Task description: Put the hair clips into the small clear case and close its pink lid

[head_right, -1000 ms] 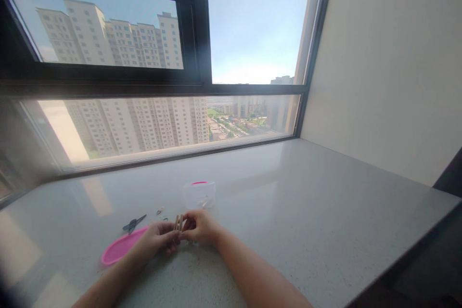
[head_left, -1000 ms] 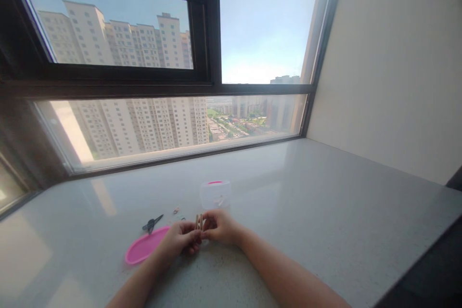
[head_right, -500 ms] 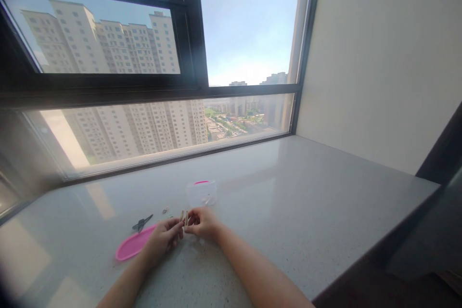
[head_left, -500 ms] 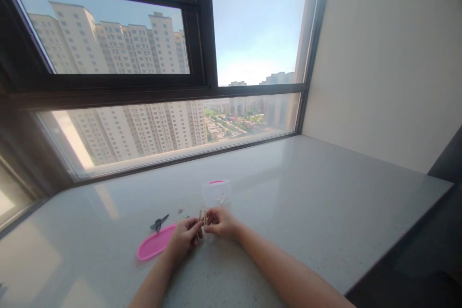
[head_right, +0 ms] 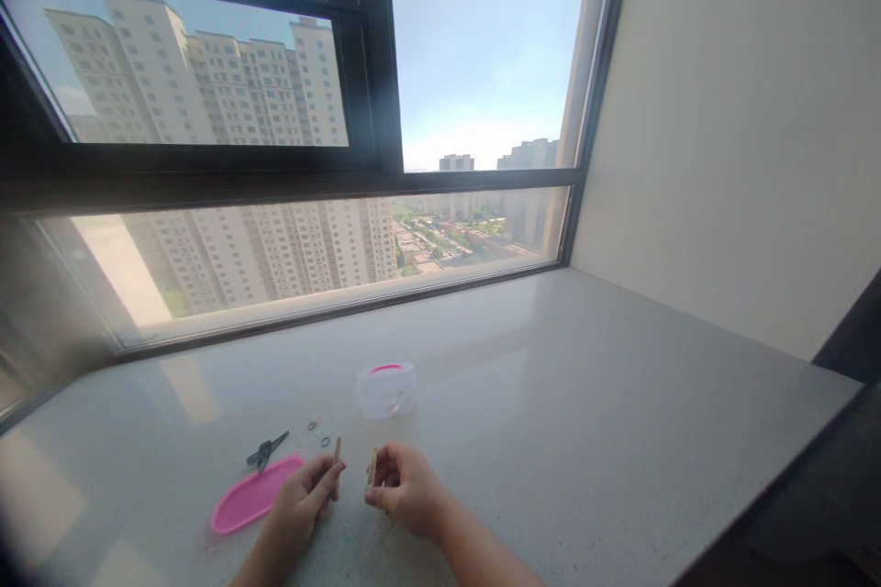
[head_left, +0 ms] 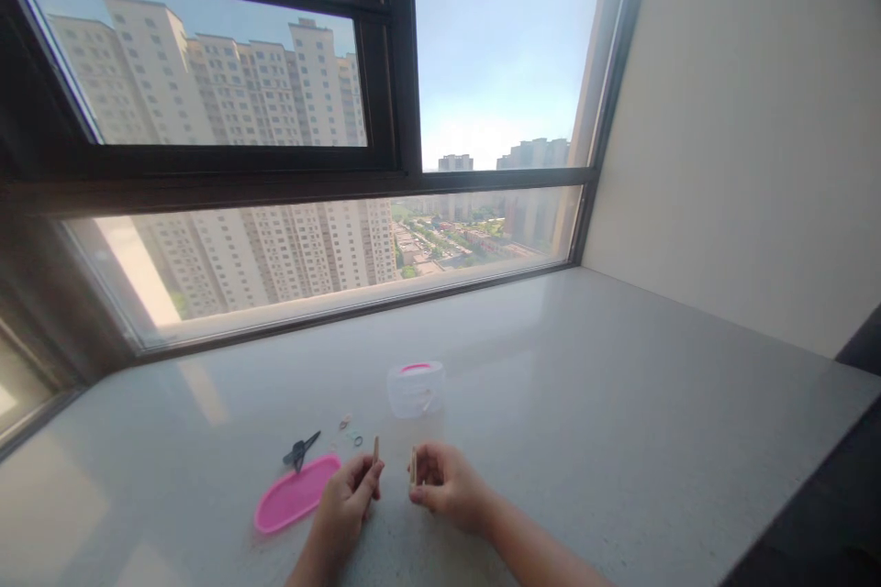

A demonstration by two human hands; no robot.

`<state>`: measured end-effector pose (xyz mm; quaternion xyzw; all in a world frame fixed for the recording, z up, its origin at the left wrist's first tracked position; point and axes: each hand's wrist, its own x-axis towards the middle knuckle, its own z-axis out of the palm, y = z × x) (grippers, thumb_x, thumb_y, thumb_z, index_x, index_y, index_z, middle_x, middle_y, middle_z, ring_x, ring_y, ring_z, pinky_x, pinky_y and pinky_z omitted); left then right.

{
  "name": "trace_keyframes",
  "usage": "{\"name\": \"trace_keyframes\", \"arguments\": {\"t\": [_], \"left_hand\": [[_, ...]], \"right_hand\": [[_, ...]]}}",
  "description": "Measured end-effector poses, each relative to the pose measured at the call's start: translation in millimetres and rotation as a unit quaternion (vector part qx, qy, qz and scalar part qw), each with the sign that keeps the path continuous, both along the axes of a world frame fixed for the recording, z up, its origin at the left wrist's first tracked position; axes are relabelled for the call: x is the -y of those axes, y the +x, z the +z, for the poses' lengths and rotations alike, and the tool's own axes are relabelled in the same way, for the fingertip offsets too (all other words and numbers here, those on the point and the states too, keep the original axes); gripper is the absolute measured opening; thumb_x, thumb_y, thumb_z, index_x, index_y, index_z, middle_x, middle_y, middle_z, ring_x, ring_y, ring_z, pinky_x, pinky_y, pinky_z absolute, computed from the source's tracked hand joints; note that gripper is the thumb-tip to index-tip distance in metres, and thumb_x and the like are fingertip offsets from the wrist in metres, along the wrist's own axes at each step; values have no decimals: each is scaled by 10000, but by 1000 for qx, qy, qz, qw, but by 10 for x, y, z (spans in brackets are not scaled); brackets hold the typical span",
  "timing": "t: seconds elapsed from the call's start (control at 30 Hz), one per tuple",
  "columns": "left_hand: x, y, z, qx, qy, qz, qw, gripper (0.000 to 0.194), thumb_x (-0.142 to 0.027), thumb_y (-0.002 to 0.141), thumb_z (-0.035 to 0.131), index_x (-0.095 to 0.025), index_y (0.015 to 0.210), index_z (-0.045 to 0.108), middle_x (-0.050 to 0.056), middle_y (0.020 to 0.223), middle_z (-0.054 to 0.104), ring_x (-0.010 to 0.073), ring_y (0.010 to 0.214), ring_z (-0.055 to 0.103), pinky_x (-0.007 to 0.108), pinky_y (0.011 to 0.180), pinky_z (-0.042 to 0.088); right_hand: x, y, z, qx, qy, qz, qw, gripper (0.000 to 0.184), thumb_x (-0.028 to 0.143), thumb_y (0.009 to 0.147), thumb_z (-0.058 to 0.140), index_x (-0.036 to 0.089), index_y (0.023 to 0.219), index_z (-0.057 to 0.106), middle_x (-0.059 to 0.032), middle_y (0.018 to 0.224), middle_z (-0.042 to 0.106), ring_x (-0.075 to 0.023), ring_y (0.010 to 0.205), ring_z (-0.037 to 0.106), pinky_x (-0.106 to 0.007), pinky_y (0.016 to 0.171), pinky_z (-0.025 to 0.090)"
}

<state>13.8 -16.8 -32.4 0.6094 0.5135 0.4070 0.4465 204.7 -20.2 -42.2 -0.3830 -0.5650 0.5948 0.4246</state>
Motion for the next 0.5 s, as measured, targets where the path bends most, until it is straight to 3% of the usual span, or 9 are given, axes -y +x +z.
{"name": "trace_keyframes", "arguments": {"t": [0.27,0.5], "left_hand": [[83,-141,-142,16,-25,16,999,451,-605,744,548,-157,744,601,-40,548,518,86,377,378,218,405,251],[30,-189,-130,38,-64,12,997,504,-646,687,590,-146,737,622,-7,541,581,80,366,402,215,398,252]], "right_hand": [[91,178,-28,-10,-64,-5,998,254,191,563,682,156,802,602,57,564,528,-78,437,440,-215,449,372],[76,234,-100,-11,-93,10,996,204,241,571,713,144,739,649,42,543,535,-78,436,447,-221,467,359]]}}
